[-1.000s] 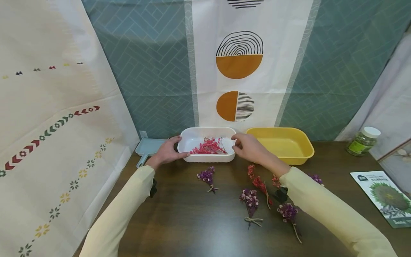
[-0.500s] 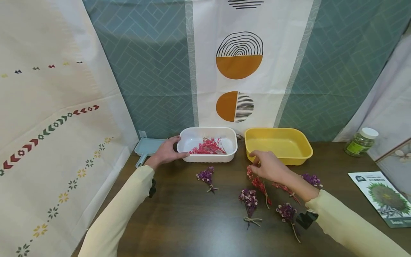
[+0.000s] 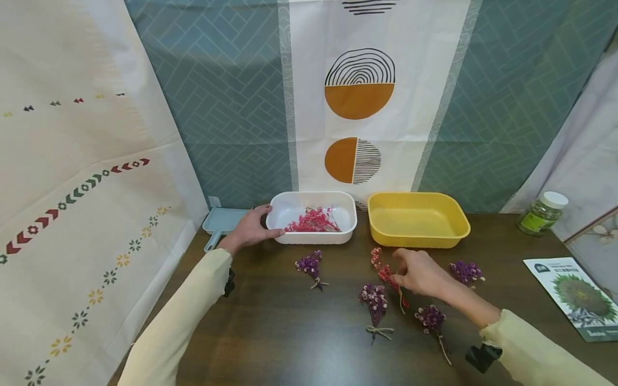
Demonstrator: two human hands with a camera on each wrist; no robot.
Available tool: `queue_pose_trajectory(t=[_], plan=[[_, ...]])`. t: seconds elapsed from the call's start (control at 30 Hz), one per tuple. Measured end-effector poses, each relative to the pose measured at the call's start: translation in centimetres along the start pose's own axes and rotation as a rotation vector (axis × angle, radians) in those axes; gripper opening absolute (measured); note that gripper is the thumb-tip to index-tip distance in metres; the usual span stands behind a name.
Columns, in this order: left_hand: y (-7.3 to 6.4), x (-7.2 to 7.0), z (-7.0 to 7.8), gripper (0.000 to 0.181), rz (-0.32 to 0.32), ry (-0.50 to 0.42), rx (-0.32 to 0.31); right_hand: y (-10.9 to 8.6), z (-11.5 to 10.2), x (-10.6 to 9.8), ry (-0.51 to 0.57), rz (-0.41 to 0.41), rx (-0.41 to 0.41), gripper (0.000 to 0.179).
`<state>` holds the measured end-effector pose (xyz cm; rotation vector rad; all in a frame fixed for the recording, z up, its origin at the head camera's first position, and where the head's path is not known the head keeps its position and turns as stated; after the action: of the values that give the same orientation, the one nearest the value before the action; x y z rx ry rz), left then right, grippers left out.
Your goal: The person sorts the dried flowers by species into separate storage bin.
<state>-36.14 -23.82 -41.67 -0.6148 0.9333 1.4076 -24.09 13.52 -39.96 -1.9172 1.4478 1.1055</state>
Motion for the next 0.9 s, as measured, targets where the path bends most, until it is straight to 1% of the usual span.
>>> queue_pose_trajectory(t=[0.07,0.2,0.4,0.6,0.9], plan=[[0.0,0.0,0.0,0.095,0.002,0.002,0.000,-0.3,0.4,0.4,0.014,-0.019,0.038,0.050],[0.0,-0.1,0.0,0.095,0.002,0.002,-0.002,-0.7,1.0,1.1,0.020,-0.034,0.082,0.051],[0.0,-0.1,0.1,0.095,0.001,-0.016,-0.002,-0.8,1.3,1.7,0.008,-0.020,0.101,0.052],[0.0,0.0,0.0,0.095,0.003,-0.018,0.000,-0.8,1.4,2.2,-0.038,-0.015,0.107,0.058],[0.0,0.0,-0.1,0.096,-0.002,-0.002,-0.007,-0.4,1.7,3.0,-0.058,-0.035,0.126,0.054]])
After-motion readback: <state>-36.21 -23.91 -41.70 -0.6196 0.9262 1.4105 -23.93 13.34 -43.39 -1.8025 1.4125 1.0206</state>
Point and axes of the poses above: each hand's wrist, its own y-axis towards the middle knuckle, its own x-axis out of the palm, z = x × y, the point moved 9 cm from there along y, towards the middle knuckle, and after that the axes turned 11 degrees about z, right-handed, at the moved point
